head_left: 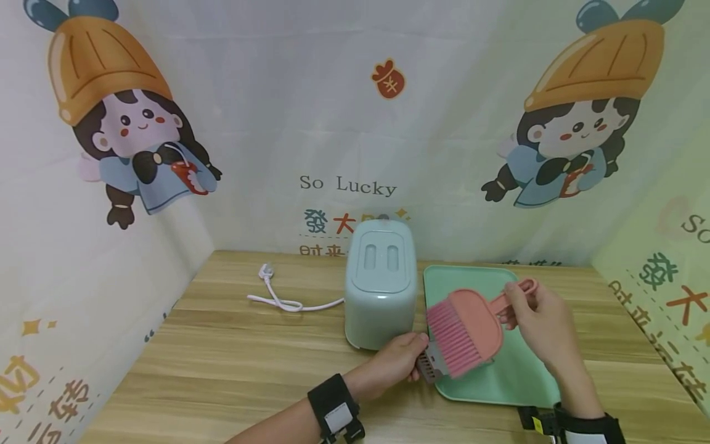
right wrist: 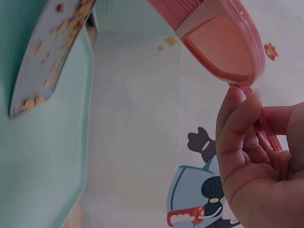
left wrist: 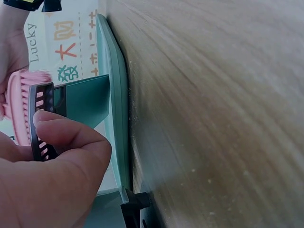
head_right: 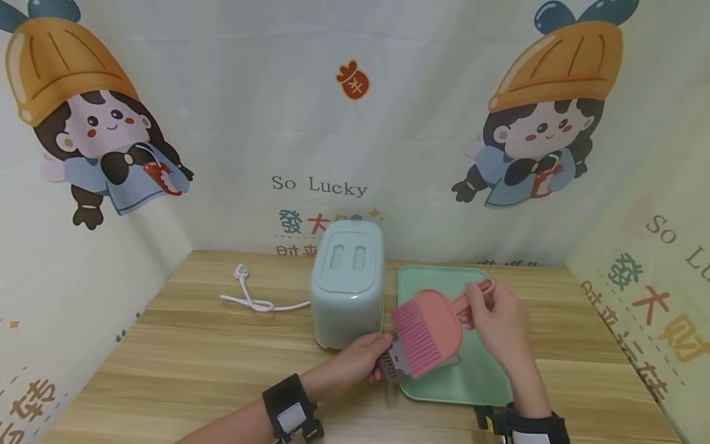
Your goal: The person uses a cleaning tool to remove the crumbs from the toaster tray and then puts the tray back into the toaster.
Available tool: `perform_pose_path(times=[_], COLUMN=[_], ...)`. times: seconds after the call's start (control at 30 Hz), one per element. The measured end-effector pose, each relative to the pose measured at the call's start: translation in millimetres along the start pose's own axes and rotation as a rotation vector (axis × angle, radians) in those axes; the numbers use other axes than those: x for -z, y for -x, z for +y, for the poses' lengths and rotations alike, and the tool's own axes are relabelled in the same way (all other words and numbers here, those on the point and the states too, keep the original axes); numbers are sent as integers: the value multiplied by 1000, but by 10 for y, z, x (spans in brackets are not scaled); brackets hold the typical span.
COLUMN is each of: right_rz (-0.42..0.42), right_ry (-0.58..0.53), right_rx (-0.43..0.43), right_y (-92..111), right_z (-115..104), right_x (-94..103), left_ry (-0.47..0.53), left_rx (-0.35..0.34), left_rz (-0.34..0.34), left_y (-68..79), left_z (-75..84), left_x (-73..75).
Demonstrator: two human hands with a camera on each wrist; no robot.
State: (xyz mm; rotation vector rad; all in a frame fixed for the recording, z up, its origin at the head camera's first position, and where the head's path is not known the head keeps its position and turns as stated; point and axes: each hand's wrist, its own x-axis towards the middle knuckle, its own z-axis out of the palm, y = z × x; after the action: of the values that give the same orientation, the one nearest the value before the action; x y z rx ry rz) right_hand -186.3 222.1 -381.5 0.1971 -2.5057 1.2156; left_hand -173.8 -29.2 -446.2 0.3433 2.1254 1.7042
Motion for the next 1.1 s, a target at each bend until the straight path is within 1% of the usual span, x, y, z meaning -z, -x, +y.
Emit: perform_pose_path(times=[0.17, 0.3, 0.5, 0.63, 0.8, 0.9, 1.0, 1.1], right_rz=[-31, -30, -41, -44, -4, 14, 34, 49], right_ry=[-39, -44, -17, 24, 97, 117, 127, 111], right_rx=[18, 29, 34, 34, 12, -4, -22, -36], right_y=[6, 13, -1, -23, -39, -33, -25, -22], right_z=[-65, -94, -4, 98, 226, 278, 278, 211], right_x=[-101, -139, -143, -109, -19, 42, 91, 103], left_ry=[10, 16, 2, -9, -23, -30, -24, -13], left_rx=[-15, -21, 3, 30, 57, 61, 60, 58], left_rz=[-8, -14, -1, 13, 10, 7, 0, -4], left_y=[7, 12, 6, 4, 2, -3, -5, 0], left_z=[5, 7, 0, 7, 5, -1, 0, 15], left_x=[9, 13, 3, -5, 6, 10, 14, 20])
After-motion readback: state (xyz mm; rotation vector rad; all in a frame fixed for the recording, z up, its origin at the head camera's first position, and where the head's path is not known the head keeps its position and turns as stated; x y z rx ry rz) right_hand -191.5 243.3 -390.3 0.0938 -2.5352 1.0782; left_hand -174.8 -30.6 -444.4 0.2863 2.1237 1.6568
